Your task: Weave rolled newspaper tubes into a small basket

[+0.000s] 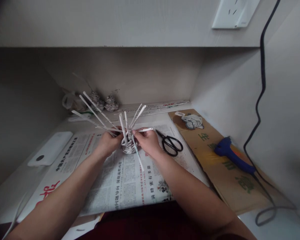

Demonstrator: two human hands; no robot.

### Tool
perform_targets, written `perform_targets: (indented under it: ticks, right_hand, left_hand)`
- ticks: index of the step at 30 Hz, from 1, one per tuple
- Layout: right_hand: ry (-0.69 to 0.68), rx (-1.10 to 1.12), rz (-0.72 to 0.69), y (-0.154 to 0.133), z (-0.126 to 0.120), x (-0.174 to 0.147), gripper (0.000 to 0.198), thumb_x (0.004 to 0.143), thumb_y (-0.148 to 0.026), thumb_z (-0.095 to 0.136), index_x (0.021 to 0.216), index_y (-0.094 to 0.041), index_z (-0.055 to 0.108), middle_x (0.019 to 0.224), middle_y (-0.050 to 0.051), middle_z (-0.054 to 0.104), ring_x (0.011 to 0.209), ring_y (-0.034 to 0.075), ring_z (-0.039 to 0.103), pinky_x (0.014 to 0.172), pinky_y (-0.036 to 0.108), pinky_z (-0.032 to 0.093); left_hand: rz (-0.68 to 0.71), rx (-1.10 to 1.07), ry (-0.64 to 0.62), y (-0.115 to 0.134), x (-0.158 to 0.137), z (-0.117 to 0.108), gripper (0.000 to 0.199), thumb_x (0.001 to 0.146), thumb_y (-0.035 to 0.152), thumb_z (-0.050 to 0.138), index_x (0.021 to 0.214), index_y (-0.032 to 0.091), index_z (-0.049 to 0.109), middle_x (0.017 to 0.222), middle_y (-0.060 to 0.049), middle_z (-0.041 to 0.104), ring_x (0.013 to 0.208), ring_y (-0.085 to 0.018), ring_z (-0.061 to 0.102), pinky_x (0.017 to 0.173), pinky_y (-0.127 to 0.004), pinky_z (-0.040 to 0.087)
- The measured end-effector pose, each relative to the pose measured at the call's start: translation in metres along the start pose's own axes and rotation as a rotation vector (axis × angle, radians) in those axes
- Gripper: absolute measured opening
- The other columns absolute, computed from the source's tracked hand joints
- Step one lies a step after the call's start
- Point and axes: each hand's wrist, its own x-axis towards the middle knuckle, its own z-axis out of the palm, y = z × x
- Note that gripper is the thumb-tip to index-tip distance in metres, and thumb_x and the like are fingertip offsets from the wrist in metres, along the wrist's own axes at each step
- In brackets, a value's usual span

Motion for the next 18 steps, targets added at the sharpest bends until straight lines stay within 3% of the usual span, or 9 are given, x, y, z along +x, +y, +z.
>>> perform_targets:
  ticks: [5, 8, 10, 13, 15, 18]
  right_hand:
    - [-0.012, -0.245, -0.113, 0.005, -0.004, -0.002, 0.029, 0.078, -0.045, 0.062, 0.068, -0.018, 0.066, 0.064, 0.001, 0.067, 0.058, 0.014, 0.059, 0.055, 0.024, 0.045]
    - [-0.017, -0.418, -0.306, -0.001, -0.005, -0.01, 0.016, 0.082, -0.03, 0.06, 0.09, -0.021, 0.07, 0.079, 0.002, 0.071, 0.07, 0.016, 0.065, 0.066, 0.026, 0.049]
    - [-0.03, -0.511, -0.453, -0.007, -0.005, -0.014, 0.023, 0.082, -0.022, 0.057, 0.103, -0.023, 0.068, 0.09, 0.002, 0.072, 0.079, 0.017, 0.066, 0.074, 0.028, 0.049]
    - [-0.069, -0.657, -0.627, -0.014, -0.006, -0.018, 0.022, 0.083, -0.018, 0.055, 0.1, -0.023, 0.068, 0.095, 0.004, 0.072, 0.088, 0.019, 0.065, 0.082, 0.031, 0.048]
    - [-0.061, -0.71, -0.652, -0.015, -0.006, -0.017, 0.015, 0.083, -0.02, 0.056, 0.091, -0.022, 0.068, 0.093, 0.005, 0.072, 0.089, 0.021, 0.064, 0.083, 0.032, 0.047]
    - [0.015, -0.6, -0.503, -0.011, -0.005, -0.014, 0.009, 0.083, -0.027, 0.057, 0.083, -0.022, 0.066, 0.082, 0.003, 0.071, 0.076, 0.019, 0.065, 0.073, 0.029, 0.048]
  left_hand:
    - [0.001, 0.018, 0.115, -0.005, 0.003, 0.0, 0.013, 0.071, 0.023, 0.064, 0.08, 0.016, 0.071, 0.073, -0.004, 0.072, 0.068, -0.02, 0.064, 0.064, -0.028, 0.048]
    - [0.021, 0.086, 0.128, -0.005, 0.003, -0.001, 0.014, 0.073, 0.023, 0.062, 0.08, 0.017, 0.071, 0.073, -0.005, 0.072, 0.068, -0.02, 0.064, 0.063, -0.028, 0.047]
    - [0.042, 0.132, 0.121, -0.004, 0.002, -0.001, 0.014, 0.073, 0.022, 0.06, 0.08, 0.017, 0.071, 0.072, -0.005, 0.072, 0.068, -0.02, 0.064, 0.063, -0.028, 0.046]
    - [0.074, 0.192, 0.099, -0.004, 0.0, -0.001, 0.017, 0.073, 0.019, 0.058, 0.083, 0.017, 0.071, 0.074, -0.005, 0.072, 0.071, -0.02, 0.066, 0.066, -0.028, 0.047]
    - [0.087, 0.209, 0.094, -0.004, -0.001, 0.0, 0.017, 0.073, 0.02, 0.059, 0.085, 0.017, 0.071, 0.076, -0.005, 0.073, 0.072, -0.02, 0.066, 0.066, -0.028, 0.047]
    - [0.098, 0.165, 0.073, -0.004, -0.003, 0.003, 0.014, 0.073, 0.023, 0.061, 0.083, 0.018, 0.071, 0.074, -0.005, 0.072, 0.068, -0.02, 0.065, 0.064, -0.028, 0.047]
